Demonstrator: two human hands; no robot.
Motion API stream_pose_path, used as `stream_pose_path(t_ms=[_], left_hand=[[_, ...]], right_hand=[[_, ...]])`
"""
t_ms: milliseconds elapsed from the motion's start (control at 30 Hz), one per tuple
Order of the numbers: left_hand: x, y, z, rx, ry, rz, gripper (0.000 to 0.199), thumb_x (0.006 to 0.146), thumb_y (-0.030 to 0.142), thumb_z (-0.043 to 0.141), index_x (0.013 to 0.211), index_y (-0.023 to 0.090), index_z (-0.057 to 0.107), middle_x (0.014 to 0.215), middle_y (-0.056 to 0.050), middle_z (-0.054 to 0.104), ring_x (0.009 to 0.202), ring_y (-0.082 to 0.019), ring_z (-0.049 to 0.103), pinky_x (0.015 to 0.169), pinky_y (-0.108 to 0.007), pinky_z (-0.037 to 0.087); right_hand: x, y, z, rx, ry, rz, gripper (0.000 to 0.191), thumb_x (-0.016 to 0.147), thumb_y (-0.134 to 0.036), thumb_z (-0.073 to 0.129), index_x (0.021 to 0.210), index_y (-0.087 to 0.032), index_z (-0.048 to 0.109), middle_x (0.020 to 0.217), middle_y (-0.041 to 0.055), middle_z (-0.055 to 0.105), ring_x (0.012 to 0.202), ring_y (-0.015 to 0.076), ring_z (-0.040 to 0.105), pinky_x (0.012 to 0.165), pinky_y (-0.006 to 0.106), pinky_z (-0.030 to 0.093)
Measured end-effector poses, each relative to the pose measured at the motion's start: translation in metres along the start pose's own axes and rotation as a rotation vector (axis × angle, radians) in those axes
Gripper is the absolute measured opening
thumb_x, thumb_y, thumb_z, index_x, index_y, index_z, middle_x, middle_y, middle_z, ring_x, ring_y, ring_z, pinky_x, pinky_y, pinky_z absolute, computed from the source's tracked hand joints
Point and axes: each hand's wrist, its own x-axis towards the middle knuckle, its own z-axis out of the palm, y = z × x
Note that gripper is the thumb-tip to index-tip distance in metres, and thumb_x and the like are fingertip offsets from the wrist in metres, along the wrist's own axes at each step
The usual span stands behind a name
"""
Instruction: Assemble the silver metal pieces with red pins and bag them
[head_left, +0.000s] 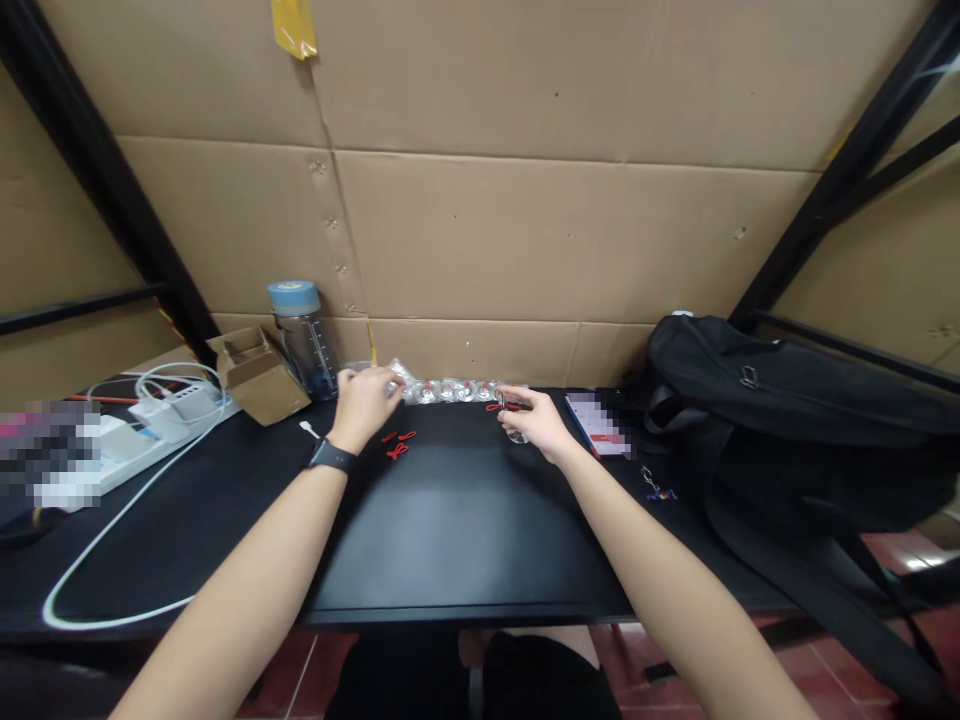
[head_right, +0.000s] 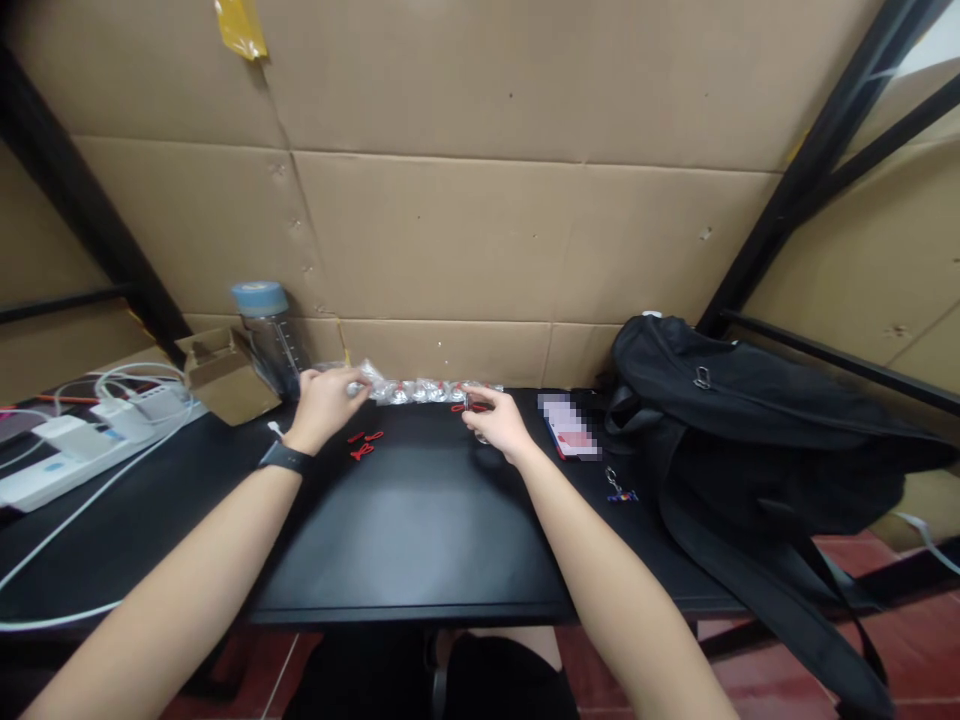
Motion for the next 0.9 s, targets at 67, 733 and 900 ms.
stream_pose_path(t_ms=[67,733,900], left_hand=[[-0.003,0.03,0.001,-0.084,-0.106,0.136,0.02,0.092,0.03,0.053,0.092,0.024,0.072,0.104,-0.004,0.075,0.097,-0.023,0.064,0.099,-0.042,0.031],[-0.03,0.074,0.018,-0.255,-0.662,0.492,0.045,0.1,0.05,0.041,0.133,0.027,0.062,0.148,-0.007,0.054,0.132,-0.026,0.054,0.111,-0.04,0.039],[-0.027,0.08,0.003,-0.425,-0.647,0.536,0.04,0.102,0.047,0.039,0.126,0.028,0.065,0.131,-0.003,0.068,0.116,-0.021,0.065,0.102,-0.031,0.046]], right_hand=[[0.002,0.003,-0.005,-0.121,0.003,-0.035,0.059,0.068,-0.017,0.068,0.127,-0.018,0.068,0.095,0.007,0.074,0.052,0.0075,0.058,0.047,0.018,0.043],[-0.003,-0.009,-0.022,-0.698,-0.159,-0.243,0.021,0.067,-0.025,0.072,0.086,-0.017,0.073,0.066,-0.0012,0.067,0.061,0.0118,0.059,0.063,0.022,0.042],[-0.007,-0.013,-0.02,-0.729,-0.258,-0.237,0.02,0.066,-0.025,0.074,0.085,-0.018,0.074,0.064,-0.0031,0.065,0.06,0.0114,0.057,0.059,0.021,0.04]])
